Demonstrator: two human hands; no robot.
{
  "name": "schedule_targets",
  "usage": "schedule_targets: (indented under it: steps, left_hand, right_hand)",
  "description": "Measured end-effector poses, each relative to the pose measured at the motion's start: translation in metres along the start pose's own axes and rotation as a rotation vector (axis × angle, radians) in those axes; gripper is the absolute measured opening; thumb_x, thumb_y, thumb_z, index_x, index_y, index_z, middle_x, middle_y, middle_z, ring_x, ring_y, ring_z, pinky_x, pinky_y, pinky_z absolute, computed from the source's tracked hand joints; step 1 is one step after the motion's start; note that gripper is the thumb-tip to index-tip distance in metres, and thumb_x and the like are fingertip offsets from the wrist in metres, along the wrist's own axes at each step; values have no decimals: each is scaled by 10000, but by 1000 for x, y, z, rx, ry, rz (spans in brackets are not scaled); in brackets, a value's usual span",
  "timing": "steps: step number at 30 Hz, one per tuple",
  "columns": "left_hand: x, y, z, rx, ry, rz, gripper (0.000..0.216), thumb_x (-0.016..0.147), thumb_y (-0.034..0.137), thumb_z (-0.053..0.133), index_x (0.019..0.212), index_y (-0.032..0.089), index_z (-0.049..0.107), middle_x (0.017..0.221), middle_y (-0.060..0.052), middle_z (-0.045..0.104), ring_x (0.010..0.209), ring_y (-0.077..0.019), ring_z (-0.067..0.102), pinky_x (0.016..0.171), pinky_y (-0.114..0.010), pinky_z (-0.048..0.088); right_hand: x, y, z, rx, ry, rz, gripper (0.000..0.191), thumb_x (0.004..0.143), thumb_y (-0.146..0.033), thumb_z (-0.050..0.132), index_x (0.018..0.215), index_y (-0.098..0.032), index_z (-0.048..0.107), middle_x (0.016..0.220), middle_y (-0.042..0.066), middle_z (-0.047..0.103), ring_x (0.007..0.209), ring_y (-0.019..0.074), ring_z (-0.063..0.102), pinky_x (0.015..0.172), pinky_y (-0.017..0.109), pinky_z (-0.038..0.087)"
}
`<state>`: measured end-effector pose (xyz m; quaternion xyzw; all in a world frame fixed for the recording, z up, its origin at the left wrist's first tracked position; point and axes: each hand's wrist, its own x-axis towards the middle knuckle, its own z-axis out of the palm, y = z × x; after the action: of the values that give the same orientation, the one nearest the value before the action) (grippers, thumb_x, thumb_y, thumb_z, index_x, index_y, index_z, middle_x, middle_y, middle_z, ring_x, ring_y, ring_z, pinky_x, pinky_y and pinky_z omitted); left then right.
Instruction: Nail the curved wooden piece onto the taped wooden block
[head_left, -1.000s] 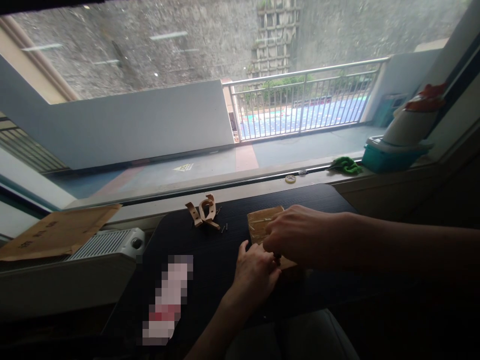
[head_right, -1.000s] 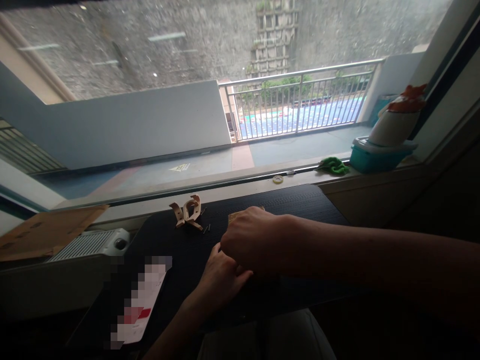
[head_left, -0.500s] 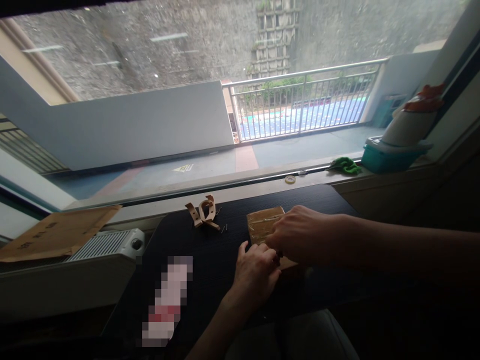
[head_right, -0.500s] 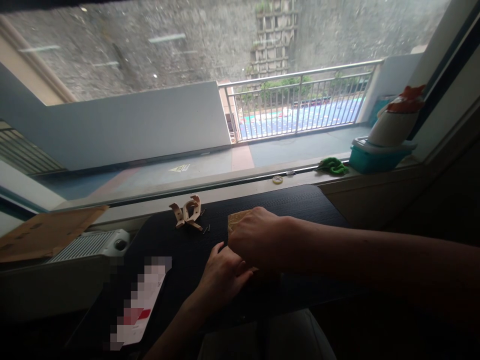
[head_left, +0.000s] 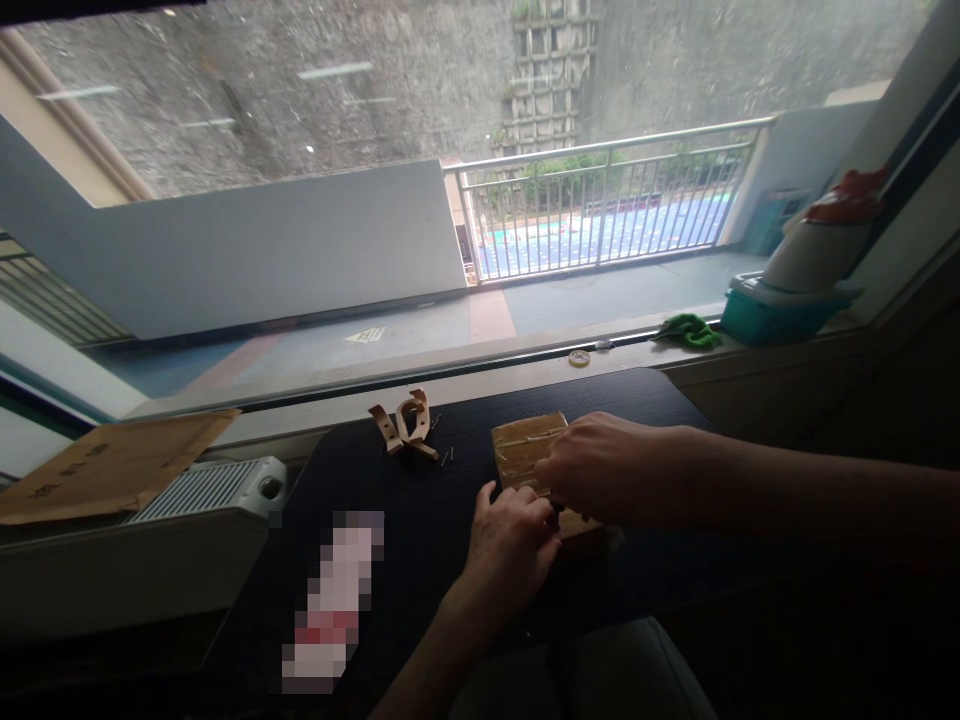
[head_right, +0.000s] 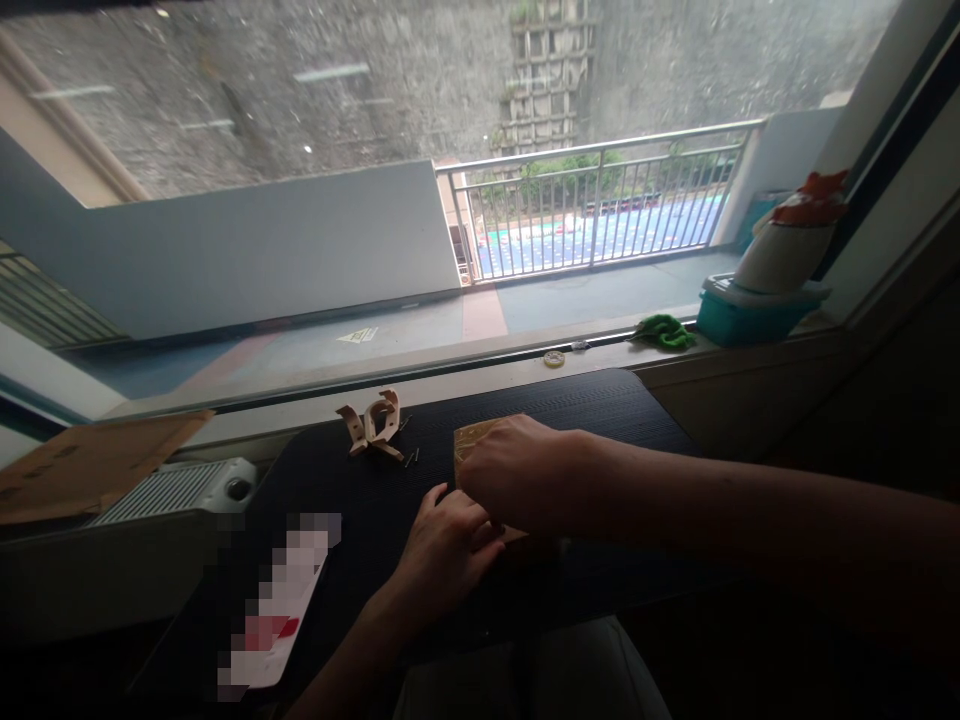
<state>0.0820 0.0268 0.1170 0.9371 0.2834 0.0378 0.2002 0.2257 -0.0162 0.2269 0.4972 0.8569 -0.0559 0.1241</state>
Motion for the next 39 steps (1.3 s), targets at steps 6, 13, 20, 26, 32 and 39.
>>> schedule_targets:
  steps: [6,13,20,26,32,39]
  left_hand:
    - [2,-1,0,2,8,7,123,782,246,564,875,243,644,977,-34,661,1004,-230,554,1019,-505,228]
    - [2,-1,0,-10,18,2,125,777,252,574,877,251,650,976,-31,663,1002,-229,557,1010,-503,237]
    - [1,-1,1,-6,21,4,128,771,243,576,874,257,651,971,-28,668,1008,-228,557,1011,-505,231]
    - [2,-1,-1,24,16,5,95,768,249,571,822,241,647,988,-33,670,1011,-234,560,997,-499,259]
    - [2,-1,-1,48,0,8,100,764,229,556,812,221,643,980,-48,668,999,-236,563,1005,-509,256]
    - [0,4,-7,18,-29,-9,114,772,214,552,826,232,650,978,-36,661,1011,-231,553,1026,-519,226]
  right_hand:
    - [-3,-5,-19,-13,-57,43,123,731,-87,598,830,-149,637,775,45,638,660,174,586,462,248,303]
    - [-2,-5,-17,-27,-21,-2,85,707,-67,604,761,-129,627,803,59,626,705,164,580,524,258,342]
    - [1,-3,-3,-47,-2,9,105,693,-30,585,682,-133,602,686,38,613,626,167,569,458,260,279]
    - [-2,-8,-13,-24,16,-6,76,729,-123,618,803,-137,628,794,63,622,685,185,578,467,252,284]
    - [-1,-9,-7,47,-52,-29,92,747,-76,557,769,-130,629,789,53,637,728,178,590,510,264,296]
    - [0,4,7,78,22,-28,106,700,-35,561,724,-124,614,726,33,637,676,155,591,530,263,312]
